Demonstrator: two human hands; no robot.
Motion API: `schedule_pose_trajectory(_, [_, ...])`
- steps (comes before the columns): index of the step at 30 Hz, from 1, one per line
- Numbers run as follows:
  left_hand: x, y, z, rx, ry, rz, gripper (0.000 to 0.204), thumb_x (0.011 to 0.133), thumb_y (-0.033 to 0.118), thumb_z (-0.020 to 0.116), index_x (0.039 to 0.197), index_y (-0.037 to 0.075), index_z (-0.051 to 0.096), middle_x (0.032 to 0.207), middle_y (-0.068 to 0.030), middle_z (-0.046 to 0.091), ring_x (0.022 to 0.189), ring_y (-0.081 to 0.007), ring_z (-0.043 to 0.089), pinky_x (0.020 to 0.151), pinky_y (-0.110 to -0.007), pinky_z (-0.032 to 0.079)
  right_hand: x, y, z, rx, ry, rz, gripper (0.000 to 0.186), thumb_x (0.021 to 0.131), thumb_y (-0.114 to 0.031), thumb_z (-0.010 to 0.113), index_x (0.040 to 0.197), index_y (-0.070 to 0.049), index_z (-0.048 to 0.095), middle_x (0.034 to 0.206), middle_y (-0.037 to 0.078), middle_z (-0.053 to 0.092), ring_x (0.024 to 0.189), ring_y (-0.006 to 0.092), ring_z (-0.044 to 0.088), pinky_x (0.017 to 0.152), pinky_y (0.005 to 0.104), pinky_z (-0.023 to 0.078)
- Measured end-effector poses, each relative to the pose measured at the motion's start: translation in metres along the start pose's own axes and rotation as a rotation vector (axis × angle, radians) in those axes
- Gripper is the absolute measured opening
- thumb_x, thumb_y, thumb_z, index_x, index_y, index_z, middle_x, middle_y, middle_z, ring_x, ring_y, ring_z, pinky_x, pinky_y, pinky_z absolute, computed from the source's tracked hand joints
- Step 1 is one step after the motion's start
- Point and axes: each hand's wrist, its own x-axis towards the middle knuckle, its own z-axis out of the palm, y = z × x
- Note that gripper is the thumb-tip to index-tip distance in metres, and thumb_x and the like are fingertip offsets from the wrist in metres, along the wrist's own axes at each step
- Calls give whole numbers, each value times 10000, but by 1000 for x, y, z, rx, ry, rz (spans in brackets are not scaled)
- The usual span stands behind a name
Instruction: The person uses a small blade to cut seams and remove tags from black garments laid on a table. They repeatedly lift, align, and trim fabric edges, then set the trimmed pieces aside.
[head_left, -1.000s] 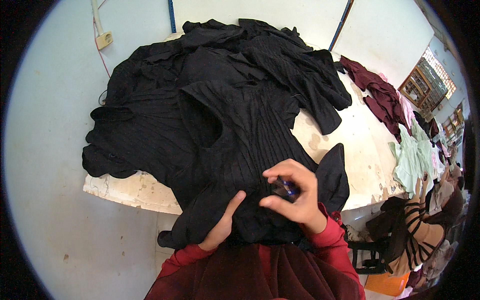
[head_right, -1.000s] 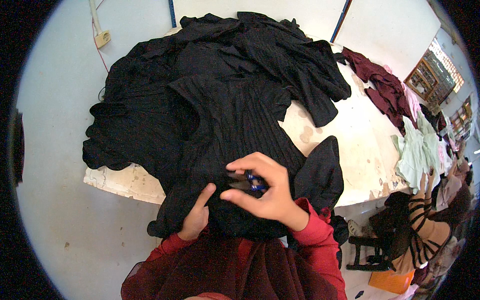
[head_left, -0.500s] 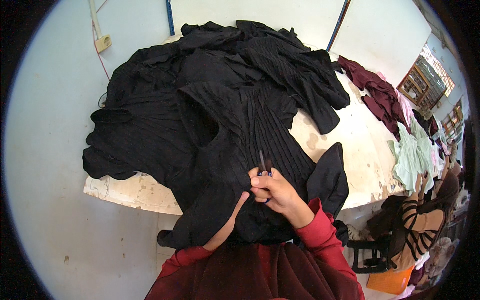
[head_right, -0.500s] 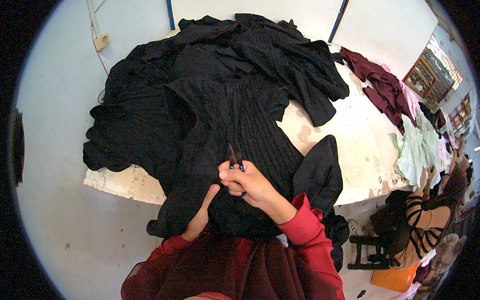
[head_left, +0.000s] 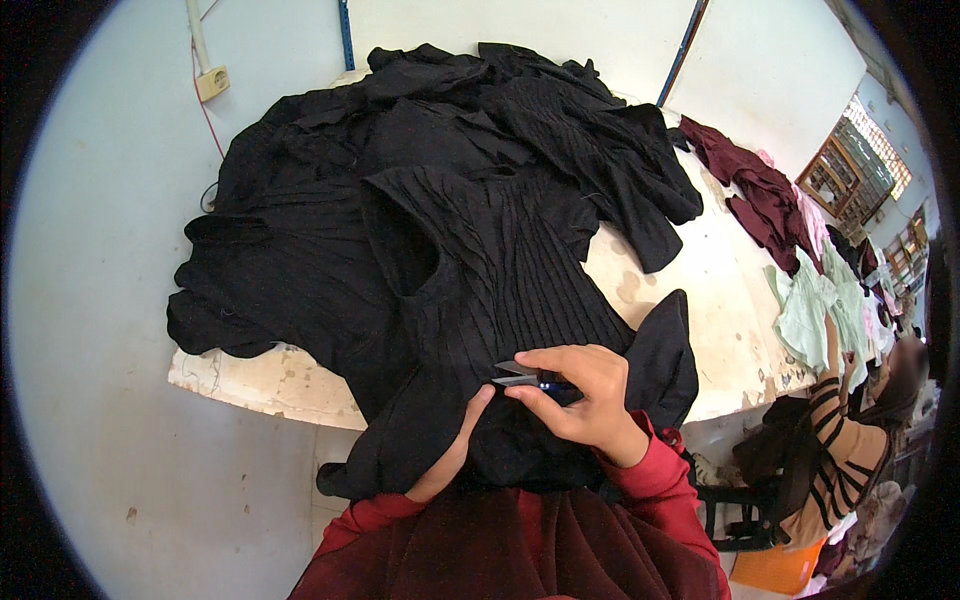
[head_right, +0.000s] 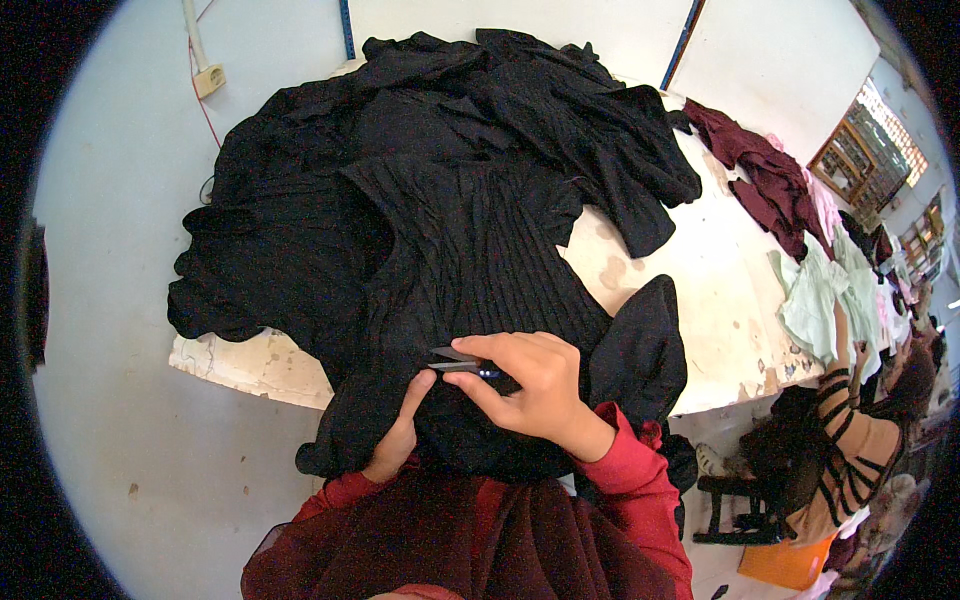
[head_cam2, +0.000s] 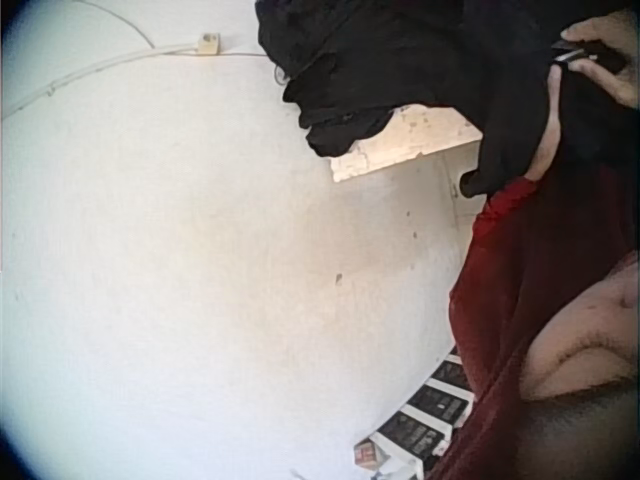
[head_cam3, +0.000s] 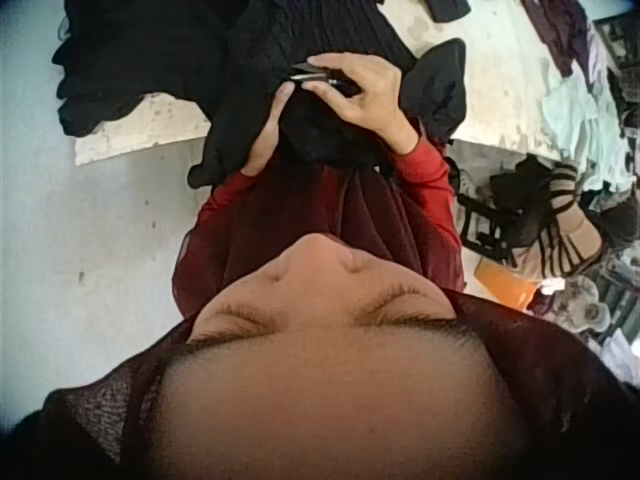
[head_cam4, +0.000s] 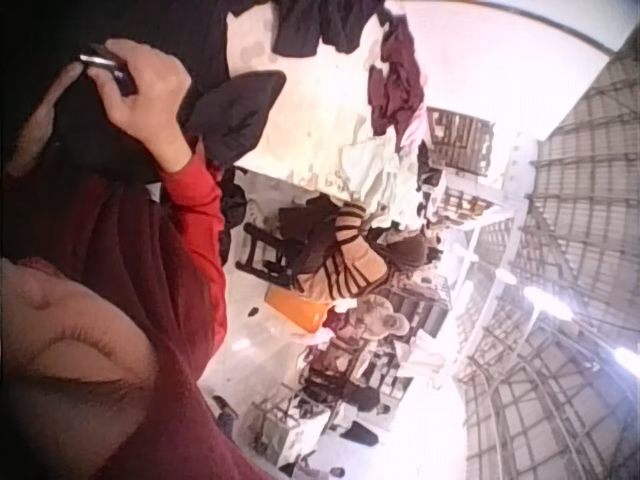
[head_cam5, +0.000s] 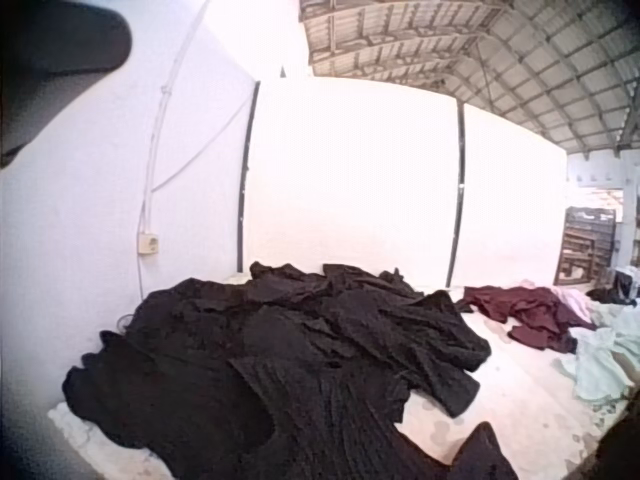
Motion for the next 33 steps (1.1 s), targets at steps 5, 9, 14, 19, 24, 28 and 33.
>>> schedule_pose_trajectory(5, [3,17,-3,143,-2,53,344,857,262,678,984,-57,652,948,-142,681,821,-244,646,766,-308,485,-1,4,-1,-23,-5,24,196,703,-185,771,847,-77,692,755,72,687,607,209,657,544,280,477])
schedule_pose_trajectory(9, [2,16,-1,116,30,54,367,852,290,680,966,-58,657,946,-141,682,807,-251,647,759,-312,487,1,1,-1,60,41,84,193,714,-170,767,852,-59,689,754,85,688,637,216,668,581,275,496])
schedule_pose_trajectory(14, [4,19,-1,156,-6,50,357,861,286,669,972,-54,655,949,-145,679,818,-258,646,764,-319,487,-6,7,4,393,22,248,273,738,-116,763,972,-22,659,889,86,675,707,139,651,642,249,494])
schedule_pose_trajectory(19, [9,16,-4,211,-132,206,351,879,251,647,1064,-46,620,1002,-148,666,848,-260,645,785,-324,488,-1,-4,18,666,-60,427,456,731,-7,747,1144,-28,555,982,44,562,779,72,555,628,206,448])
schedule_pose_trajectory(24, [-2,2,0,-352,-128,109,340,925,219,583,1140,-43,580,1092,-144,638,957,-229,621,871,-294,459,-1,10,35,1161,-12,654,334,745,36,716,1025,-59,562,920,20,559,680,27,519,530,158,373])
schedule_pose_trajectory(28, [-5,-33,1,-563,-272,-329,468,974,249,461,1362,4,368,1340,-134,462,1217,-257,472,1040,-408,362,-4,15,30,1295,-75,750,306,765,-18,722,1022,-80,568,936,13,572,767,61,534,615,180,382])
schedule_pose_trajectory(33, [-7,-31,1,-538,-212,-346,447,986,267,435,1343,2,387,1322,-136,477,1204,-245,486,1029,-390,381,10,5,7,293,-40,239,394,707,-133,778,1056,-20,634,955,99,636,849,164,623,707,259,472])
